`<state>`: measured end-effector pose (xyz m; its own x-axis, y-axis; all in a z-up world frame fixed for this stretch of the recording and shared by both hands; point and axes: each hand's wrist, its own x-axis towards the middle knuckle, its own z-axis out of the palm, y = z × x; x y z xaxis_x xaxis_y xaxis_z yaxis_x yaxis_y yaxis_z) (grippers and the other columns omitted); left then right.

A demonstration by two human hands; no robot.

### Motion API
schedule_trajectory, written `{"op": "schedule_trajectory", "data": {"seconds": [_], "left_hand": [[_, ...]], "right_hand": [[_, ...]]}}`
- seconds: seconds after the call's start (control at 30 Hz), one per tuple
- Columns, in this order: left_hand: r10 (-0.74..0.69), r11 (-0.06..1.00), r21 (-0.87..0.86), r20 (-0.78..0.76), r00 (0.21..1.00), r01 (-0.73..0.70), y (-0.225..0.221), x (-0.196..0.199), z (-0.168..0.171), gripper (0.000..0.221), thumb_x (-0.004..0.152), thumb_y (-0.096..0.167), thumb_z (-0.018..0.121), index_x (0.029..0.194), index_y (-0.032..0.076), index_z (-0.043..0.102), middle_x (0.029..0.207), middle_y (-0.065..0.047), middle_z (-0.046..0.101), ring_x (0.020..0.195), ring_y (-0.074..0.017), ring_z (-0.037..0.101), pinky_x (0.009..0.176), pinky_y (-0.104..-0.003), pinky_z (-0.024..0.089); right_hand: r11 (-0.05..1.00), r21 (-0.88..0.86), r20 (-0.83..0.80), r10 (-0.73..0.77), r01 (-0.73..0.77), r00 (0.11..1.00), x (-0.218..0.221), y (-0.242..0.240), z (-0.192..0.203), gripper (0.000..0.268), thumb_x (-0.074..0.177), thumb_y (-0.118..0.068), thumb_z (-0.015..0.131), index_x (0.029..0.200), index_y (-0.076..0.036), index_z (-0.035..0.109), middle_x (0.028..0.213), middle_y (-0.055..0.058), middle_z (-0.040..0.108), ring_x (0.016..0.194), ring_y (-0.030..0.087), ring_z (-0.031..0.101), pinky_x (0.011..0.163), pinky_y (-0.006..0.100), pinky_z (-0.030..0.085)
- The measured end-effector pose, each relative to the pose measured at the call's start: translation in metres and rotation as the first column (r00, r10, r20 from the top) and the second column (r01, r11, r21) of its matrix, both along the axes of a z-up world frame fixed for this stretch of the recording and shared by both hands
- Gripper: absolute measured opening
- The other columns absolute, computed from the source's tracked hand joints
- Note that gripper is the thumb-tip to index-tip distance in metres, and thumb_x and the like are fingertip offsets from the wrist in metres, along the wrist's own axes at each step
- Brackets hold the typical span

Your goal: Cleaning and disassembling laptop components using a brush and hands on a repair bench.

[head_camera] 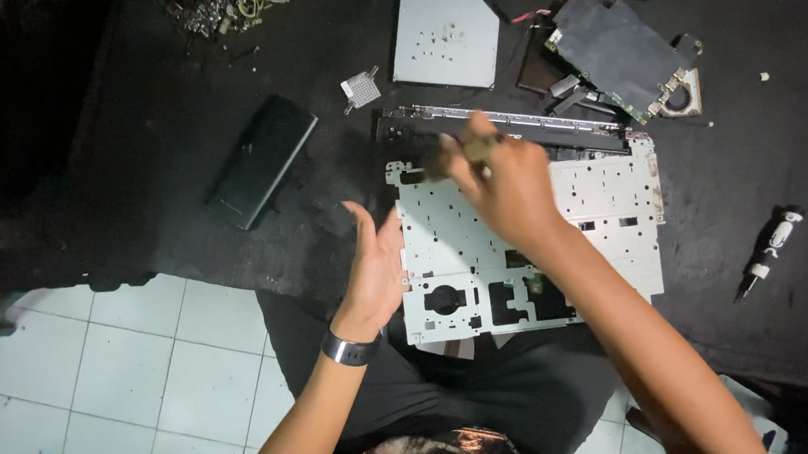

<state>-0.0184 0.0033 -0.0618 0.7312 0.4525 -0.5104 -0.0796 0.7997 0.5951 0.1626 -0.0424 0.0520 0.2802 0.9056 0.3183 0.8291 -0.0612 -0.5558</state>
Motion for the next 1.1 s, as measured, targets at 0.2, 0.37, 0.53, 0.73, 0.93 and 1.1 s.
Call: {"op": "schedule_trajectory", "data": {"seconds": [0.2, 0.37, 0.53, 0.73, 0.93, 1.1], "left_hand": [[0.01, 1.0, 0.012, 0.11, 0.994, -0.012, -0.004, 0.014, 0.075, 0.106, 0.084, 0.086, 0.007, 0.164, 0.016, 0.016, 0.168, -0.02, 0.019, 0.153, -0.0359, 0.021, 0.122, -0.055, 0.015], [-0.013, 1.0, -0.001, 0.018, 1.0, 0.013, -0.004, 0.012, 0.075, 0.108, 0.082, 0.087, 0.005, 0.164, 0.018, 0.01, 0.168, -0.024, 0.011, 0.153, -0.0435, 0.011, 0.12, -0.062, 0.004], [0.022, 1.0, 0.004, -0.005, 1.0, -0.022, -0.003, 0.008, 0.045, 0.106, 0.083, 0.086, 0.004, 0.164, 0.02, 0.017, 0.168, -0.022, 0.016, 0.153, -0.0443, 0.014, 0.122, -0.059, 0.008], [-0.022, 0.999, 0.033, -0.042, 0.999, 0.023, -0.007, 0.01, 0.052, 0.111, 0.078, 0.088, 0.001, 0.164, 0.018, 0.01, 0.169, -0.023, 0.01, 0.152, -0.0462, 0.014, 0.12, -0.065, 0.006], [-0.047, 0.995, 0.07, -0.266, 0.963, 0.068, -0.006, 0.008, 0.045, 0.096, 0.098, 0.059, 0.049, 0.164, 0.011, -0.002, 0.167, -0.023, -0.017, 0.152, -0.0428, -0.018, 0.112, -0.072, -0.014], [0.05, 0.999, 0.029, -0.257, 0.965, -0.044, -0.004, 0.01, 0.043, 0.078, 0.1, 0.043, 0.054, 0.163, 0.014, 0.016, 0.168, -0.025, -0.003, 0.154, -0.0455, -0.001, 0.118, -0.069, 0.0]], "right_hand": [[0.923, -0.097, -0.282, 0.333, -0.372, 0.9, -0.062, -0.081, -0.031, 0.014, 0.097, -0.02, 0.062, 0.087, -0.011, 0.065, 0.06, 0.005, 0.064, 0.049, 0.022, 0.065, 0.048, 0.031, 0.054], [0.961, -0.079, -0.113, 0.254, -0.263, 0.961, -0.021, -0.089, -0.048, 0.009, 0.094, -0.013, 0.066, 0.087, -0.008, 0.063, 0.06, 0.006, 0.064, 0.047, 0.022, 0.066, 0.048, 0.033, 0.056], [0.989, -0.001, 0.073, 0.15, -0.15, 0.986, -0.042, -0.103, -0.034, 0.01, 0.096, -0.015, 0.066, 0.087, -0.011, 0.061, 0.054, -0.002, 0.055, 0.041, 0.017, 0.057, 0.043, 0.027, 0.048], [0.963, -0.069, -0.112, 0.252, -0.26, 0.961, -0.038, -0.124, -0.039, 0.014, 0.086, -0.021, 0.073, 0.078, -0.016, 0.064, 0.054, -0.002, 0.062, 0.042, 0.018, 0.059, 0.045, 0.03, 0.051], [0.997, -0.043, -0.041, 0.061, -0.062, 0.997, -0.05, -0.157, -0.057, 0.016, 0.085, -0.015, 0.076, 0.079, -0.014, 0.061, 0.061, 0.004, 0.064, 0.047, 0.025, 0.06, 0.045, 0.032, 0.047], [0.984, -0.073, -0.028, -0.167, 0.165, 0.985, -0.008, -0.193, -0.078, 0.018, 0.098, -0.026, 0.072, 0.088, -0.016, 0.061, 0.066, 0.0, 0.068, 0.051, 0.025, 0.066, 0.049, 0.036, 0.051]]}}
